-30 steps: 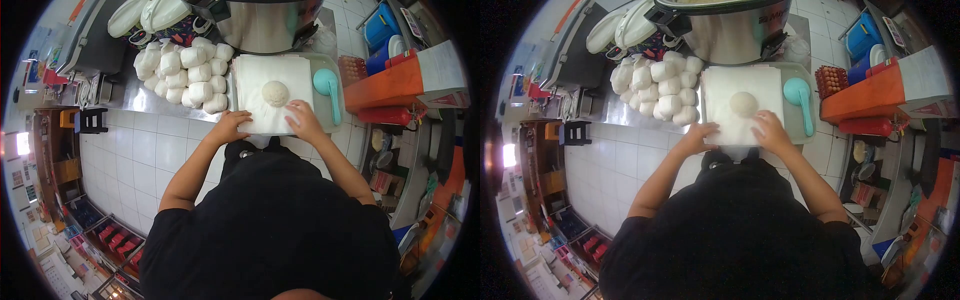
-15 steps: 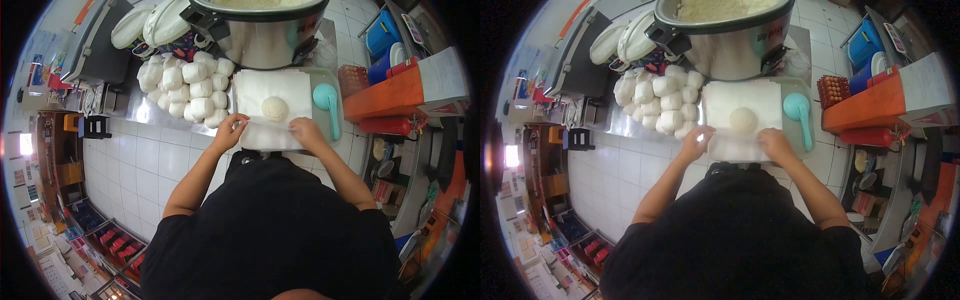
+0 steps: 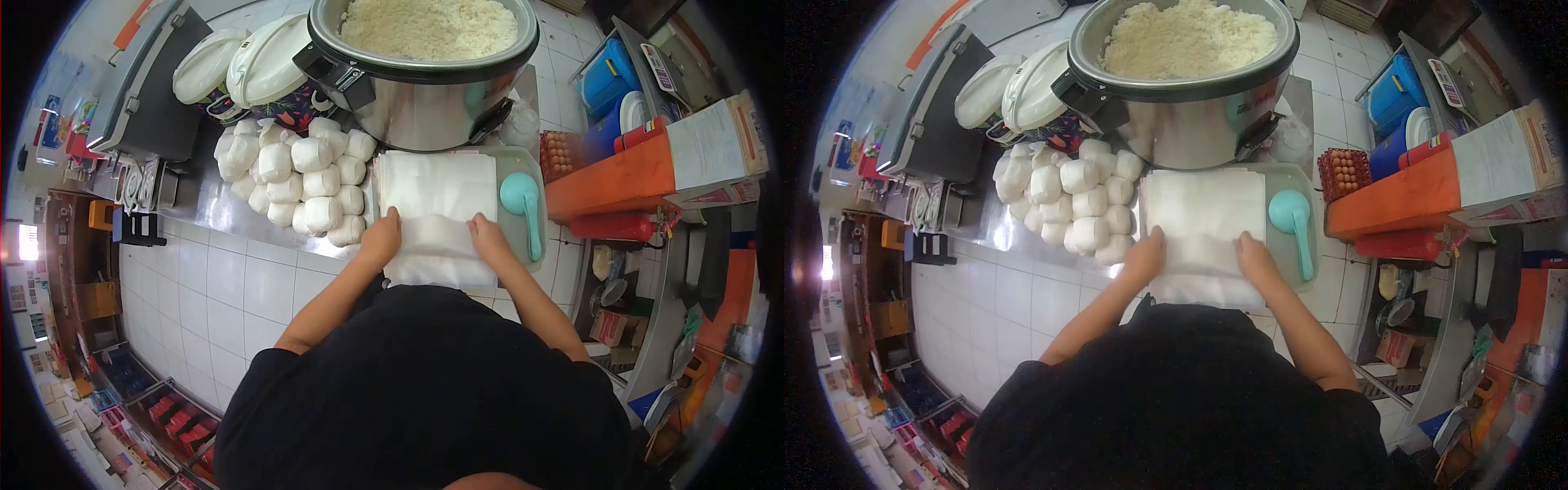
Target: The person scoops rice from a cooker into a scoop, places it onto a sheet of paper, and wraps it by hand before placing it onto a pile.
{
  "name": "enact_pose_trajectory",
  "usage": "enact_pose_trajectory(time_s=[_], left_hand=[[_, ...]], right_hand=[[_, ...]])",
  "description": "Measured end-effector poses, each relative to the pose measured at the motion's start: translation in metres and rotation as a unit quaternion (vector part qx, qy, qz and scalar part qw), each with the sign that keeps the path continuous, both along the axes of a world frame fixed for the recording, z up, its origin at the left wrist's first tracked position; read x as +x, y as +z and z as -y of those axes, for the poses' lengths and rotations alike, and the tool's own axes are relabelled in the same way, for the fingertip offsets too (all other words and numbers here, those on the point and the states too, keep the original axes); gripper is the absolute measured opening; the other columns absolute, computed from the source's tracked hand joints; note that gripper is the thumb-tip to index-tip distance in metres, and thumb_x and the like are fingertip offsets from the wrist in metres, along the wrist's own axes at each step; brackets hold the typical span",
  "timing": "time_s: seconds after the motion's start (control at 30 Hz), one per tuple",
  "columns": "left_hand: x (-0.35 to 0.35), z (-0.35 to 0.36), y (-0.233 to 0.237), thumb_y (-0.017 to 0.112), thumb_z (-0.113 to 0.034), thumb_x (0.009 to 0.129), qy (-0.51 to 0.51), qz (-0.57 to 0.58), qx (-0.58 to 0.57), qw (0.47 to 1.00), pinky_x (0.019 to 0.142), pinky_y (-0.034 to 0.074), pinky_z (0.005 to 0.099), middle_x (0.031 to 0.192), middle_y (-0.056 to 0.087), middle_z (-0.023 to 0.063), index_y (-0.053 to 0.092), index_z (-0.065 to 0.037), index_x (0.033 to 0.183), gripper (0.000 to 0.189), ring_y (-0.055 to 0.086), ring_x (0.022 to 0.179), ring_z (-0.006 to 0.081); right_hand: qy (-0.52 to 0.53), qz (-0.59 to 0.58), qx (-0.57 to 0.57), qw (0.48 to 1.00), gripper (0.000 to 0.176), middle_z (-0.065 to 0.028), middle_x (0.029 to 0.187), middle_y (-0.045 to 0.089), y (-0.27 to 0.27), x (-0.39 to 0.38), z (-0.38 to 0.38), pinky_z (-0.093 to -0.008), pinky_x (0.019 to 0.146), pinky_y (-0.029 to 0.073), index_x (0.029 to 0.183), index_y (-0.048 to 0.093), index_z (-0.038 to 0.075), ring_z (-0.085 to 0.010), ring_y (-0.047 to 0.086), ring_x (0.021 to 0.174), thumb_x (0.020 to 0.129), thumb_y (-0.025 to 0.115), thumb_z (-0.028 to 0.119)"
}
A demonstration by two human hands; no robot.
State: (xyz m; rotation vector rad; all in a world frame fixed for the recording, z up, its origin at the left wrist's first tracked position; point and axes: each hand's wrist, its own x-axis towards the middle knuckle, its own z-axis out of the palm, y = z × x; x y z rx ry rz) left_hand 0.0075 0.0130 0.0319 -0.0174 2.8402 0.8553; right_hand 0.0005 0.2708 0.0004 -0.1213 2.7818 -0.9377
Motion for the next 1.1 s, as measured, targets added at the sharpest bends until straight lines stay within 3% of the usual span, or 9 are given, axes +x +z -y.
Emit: enact_pose_trajectory(time_s=[0.13,0.3,0.37,0.47,0.53,0.7,1.0,1.07,1.1], left_hand=[[0.005,-0.003,0.026,0.055,-0.018,0.088,-0.053,0.004,-0.068,0.996,0.068,0.049,0.0504,0.095,0.062,0.0221,0.050,-0.005,0.104,0.022,0.062,0.085,0.0373],[0.025,-0.005,0.037,0.061,-0.025,0.085,-0.240,-0.158,-0.002,0.958,0.091,0.042,0.0471,0.128,0.050,0.0144,0.051,-0.008,0.122,0.042,0.050,0.117,0.0329],[0.036,-0.013,0.028,0.061,-0.028,0.085,-0.412,-0.182,-0.016,0.893,0.103,0.034,0.0487,0.140,0.041,0.0135,0.048,-0.009,0.129,0.050,0.037,0.131,0.0306],[0.042,-0.016,0.011,0.060,-0.030,0.086,-0.404,-0.179,-0.039,0.896,0.106,0.031,0.0491,0.149,0.031,0.0135,0.045,-0.008,0.135,0.056,0.029,0.137,0.0310],[0.042,-0.019,0.013,0.061,-0.030,0.085,-0.392,-0.176,-0.036,0.902,0.105,0.032,0.0486,0.149,0.030,0.0125,0.045,-0.008,0.135,0.056,0.029,0.137,0.0301],[0.043,-0.019,0.009,0.060,-0.030,0.085,-0.372,-0.167,-0.005,0.913,0.104,0.032,0.0486,0.147,0.032,0.0146,0.045,-0.005,0.134,0.057,0.031,0.135,0.0319],[0.053,-0.010,0.011,0.064,-0.023,0.080,-0.313,-0.101,0.046,0.943,0.099,0.036,0.0468,0.133,0.045,0.0150,0.054,-0.015,0.125,0.047,0.043,0.123,0.0295],[0.045,-0.013,0.054,0.062,-0.018,0.079,-0.164,-0.388,-0.115,0.899,0.094,0.039,0.0428,0.120,0.055,0.0107,0.063,-0.018,0.109,0.030,0.051,0.114,0.0249],[0.037,-0.010,0.053,0.062,-0.018,0.079,-0.169,-0.385,-0.115,0.900,0.094,0.039,0.0428,0.120,0.055,0.0107,0.063,-0.018,0.109,0.030,0.051,0.114,0.0249]], right_hand=[[0.040,0.099,0.104,0.989,0.025,-0.0241,0.092,0.063,0.039,-0.003,0.018,-0.0498,0.071,0.047,0.092,0.052,0.003,-0.0418,0.060,0.088,0.089,0.057,0.026],[0.200,-0.212,0.134,0.947,0.054,-0.0109,0.119,0.056,0.032,-0.060,0.013,-0.0438,0.092,0.040,0.102,0.060,0.010,-0.0307,0.052,0.112,0.060,0.083,0.035],[0.208,-0.152,0.155,0.954,0.057,-0.0101,0.116,0.057,0.031,-0.084,0.018,-0.0458,0.094,0.037,0.104,0.061,0.010,-0.0308,0.051,0.112,0.058,0.083,0.035],[0.263,-0.031,0.236,0.935,0.054,-0.0116,0.110,0.060,0.047,-0.107,0.031,-0.0462,0.094,0.037,0.104,0.062,0.009,-0.0311,0.052,0.110,0.060,0.082,0.033],[0.308,0.032,0.293,0.905,0.049,-0.0139,0.108,0.061,0.050,-0.115,0.034,-0.0447,0.091,0.041,0.103,0.063,0.008,-0.0312,0.054,0.106,0.063,0.079,0.031],[0.334,0.144,0.016,0.931,0.025,-0.0142,0.084,0.065,0.082,-0.088,0.029,-0.0394,0.071,0.049,0.088,0.066,0.007,-0.0318,0.063,0.079,0.070,0.074,0.023],[0.276,0.033,-0.076,0.958,0.013,-0.0143,0.085,0.061,0.039,0.003,0.006,-0.0407,0.076,0.048,0.082,0.065,0.004,-0.0327,0.059,0.085,0.070,0.061,0.002],[0.267,0.022,-0.079,0.960,0.013,-0.0146,0.086,0.061,0.038,0.006,0.006,-0.0407,0.077,0.048,0.082,0.065,0.004,-0.0332,0.059,0.086,0.070,0.060,0.001],[0.264,0.014,-0.080,0.961,0.013,-0.0149,0.087,0.061,0.038,0.009,0.006,-0.0407,0.078,0.048,0.082,0.065,0.003,-0.0337,0.058,0.087,0.070,0.059,0.000]])
